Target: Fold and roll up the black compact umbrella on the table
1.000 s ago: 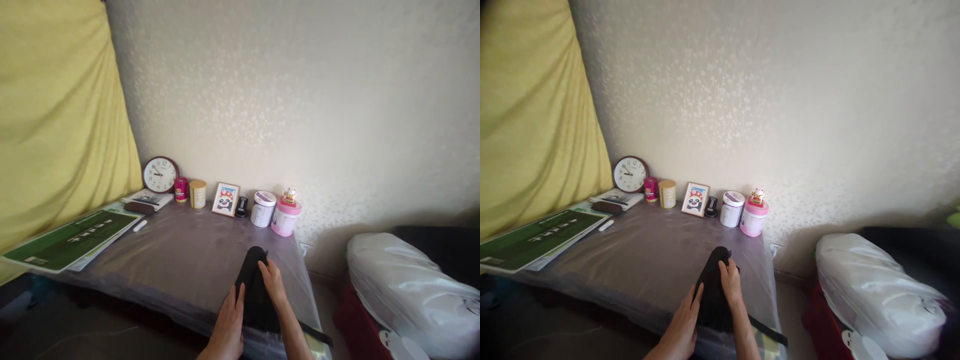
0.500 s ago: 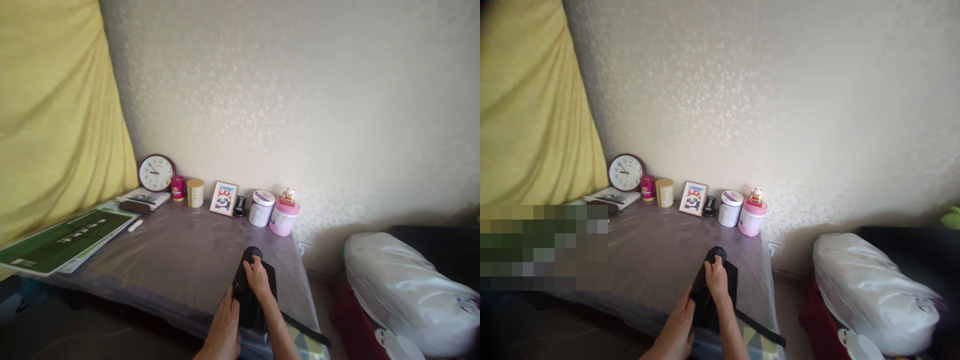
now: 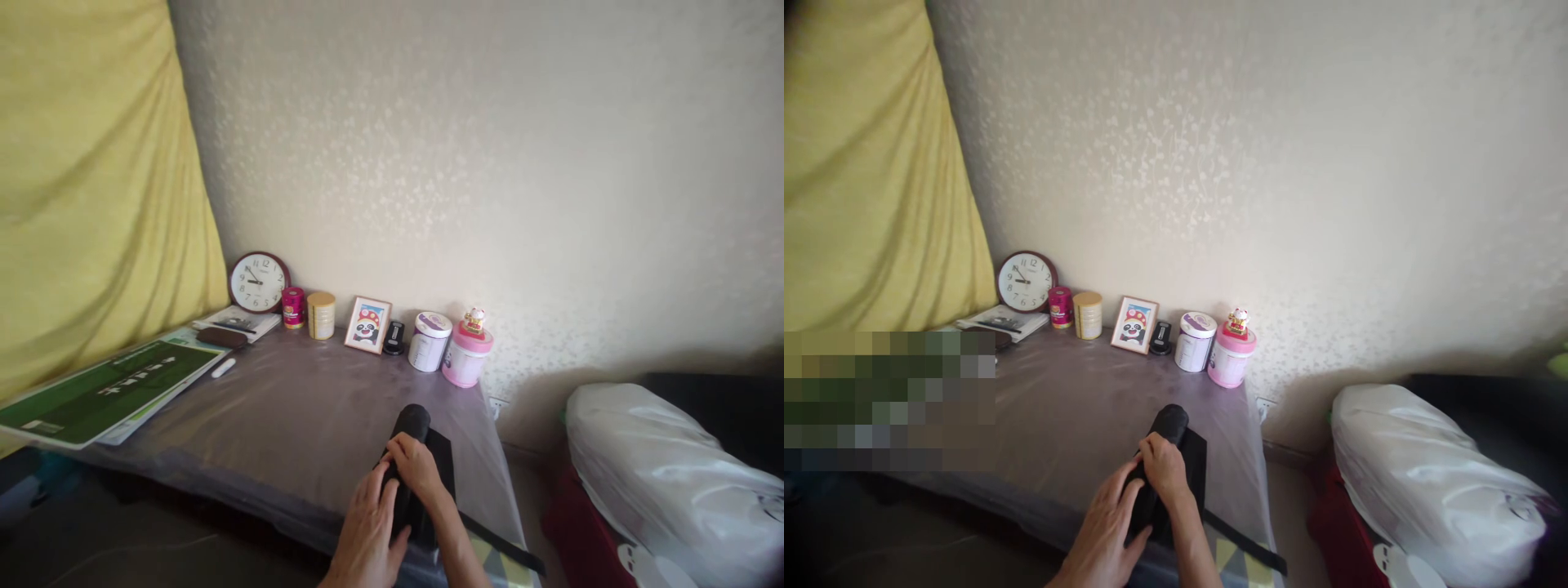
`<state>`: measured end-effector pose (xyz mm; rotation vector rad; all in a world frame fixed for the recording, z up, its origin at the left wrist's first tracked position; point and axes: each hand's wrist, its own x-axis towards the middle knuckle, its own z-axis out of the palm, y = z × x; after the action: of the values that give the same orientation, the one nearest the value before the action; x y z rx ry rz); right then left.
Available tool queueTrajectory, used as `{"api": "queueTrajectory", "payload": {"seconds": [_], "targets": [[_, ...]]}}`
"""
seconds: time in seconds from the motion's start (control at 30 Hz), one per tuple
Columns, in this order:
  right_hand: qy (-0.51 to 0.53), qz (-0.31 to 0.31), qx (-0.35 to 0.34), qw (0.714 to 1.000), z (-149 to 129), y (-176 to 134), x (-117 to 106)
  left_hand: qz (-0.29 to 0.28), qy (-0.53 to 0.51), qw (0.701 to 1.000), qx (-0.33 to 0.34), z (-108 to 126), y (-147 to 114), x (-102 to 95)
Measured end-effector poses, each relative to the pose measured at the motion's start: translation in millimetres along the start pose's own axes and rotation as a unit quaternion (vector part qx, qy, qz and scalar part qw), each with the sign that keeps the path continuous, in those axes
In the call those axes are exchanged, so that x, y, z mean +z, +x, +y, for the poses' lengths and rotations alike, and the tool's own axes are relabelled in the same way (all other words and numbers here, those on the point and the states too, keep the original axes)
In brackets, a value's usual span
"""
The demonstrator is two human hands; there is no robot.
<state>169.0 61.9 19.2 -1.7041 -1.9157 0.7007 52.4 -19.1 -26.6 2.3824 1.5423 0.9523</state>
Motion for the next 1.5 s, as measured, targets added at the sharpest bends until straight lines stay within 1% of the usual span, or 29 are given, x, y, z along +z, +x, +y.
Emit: {"api": "queueTrajectory", "payload": {"seconds": [0.1, 0.17, 0.27, 0.33, 0.4, 0.5, 0.7, 0.8, 0.9, 1.0, 1.1, 1.2, 1.33, 1.43, 1.5], "targets": [[0.022, -0.008, -0.017, 1.0, 0.7, -3.3, -1.1, -0.057, -0.014, 0.998, -0.031, 3.4, 4.8, 5.2], [0.043, -0.009, -0.047, 0.998, 1.6, -8.2, -2.5, -0.097, -0.023, 0.994, -0.052, 2.1, 4.9, 9.8], [0.032, 0.031, -0.116, 0.992, 4.1, -17.8, -3.7, -0.145, -0.029, 0.986, -0.072, -1.5, 3.0, 15.4], [0.012, 0.064, -0.162, 0.985, 7.8, -21.9, -2.9, -0.16, -0.03, 0.984, -0.078, -3.5, 1.8, 18.4], [-0.003, 0.077, -0.193, 0.978, 13.8, -21.4, -0.5, -0.163, -0.034, 0.983, -0.076, -4.7, 1.3, 21.0], [-0.031, 0.071, -0.201, 0.977, 25.0, -11.4, 4.5, -0.169, -0.045, 0.982, -0.076, -5.3, 2.3, 23.7], [-0.075, 0.078, -0.172, 0.979, 38.4, 20.3, 7.9, -0.203, -0.067, 0.972, -0.099, -3.1, 5.7, 21.5], [-0.078, 0.095, -0.152, 0.981, 42.6, 35.2, 6.2, -0.212, -0.076, 0.967, -0.117, -0.8, 7.6, 17.0], [-0.068, 0.136, -0.123, 0.981, 49.3, 48.3, 3.1, -0.218, -0.083, 0.964, -0.128, 1.2, 9.2, 12.7], [-0.04, 0.195, -0.05, 0.979, 62.2, 53.6, -4.7, -0.216, -0.081, 0.964, -0.129, 2.2, 8.5, 10.7], [-0.024, 0.244, 0.031, 0.969, 82.4, 43.7, -18.1, -0.196, -0.08, 0.97, -0.121, 1.6, 5.4, 12.0], [-0.013, 0.264, 0.083, 0.961, 103.4, 21.1, -30.8, -0.177, -0.089, 0.974, -0.113, 0.3, 2.9, 14.4], [0.021, 0.24, 0.121, 0.963, 117.4, -7.4, -34.9, -0.171, -0.104, 0.973, -0.111, 0.3, 4.2, 10.8], [0.05, 0.22, 0.134, 0.965, 115.2, -18.4, -30.3, -0.186, -0.113, 0.969, -0.117, 1.1, 6.5, 4.4], [0.072, 0.221, 0.125, 0.965, 110.0, -21.9, -26.7, -0.194, -0.119, 0.966, -0.121, 0.8, 6.8, 2.4]]}}
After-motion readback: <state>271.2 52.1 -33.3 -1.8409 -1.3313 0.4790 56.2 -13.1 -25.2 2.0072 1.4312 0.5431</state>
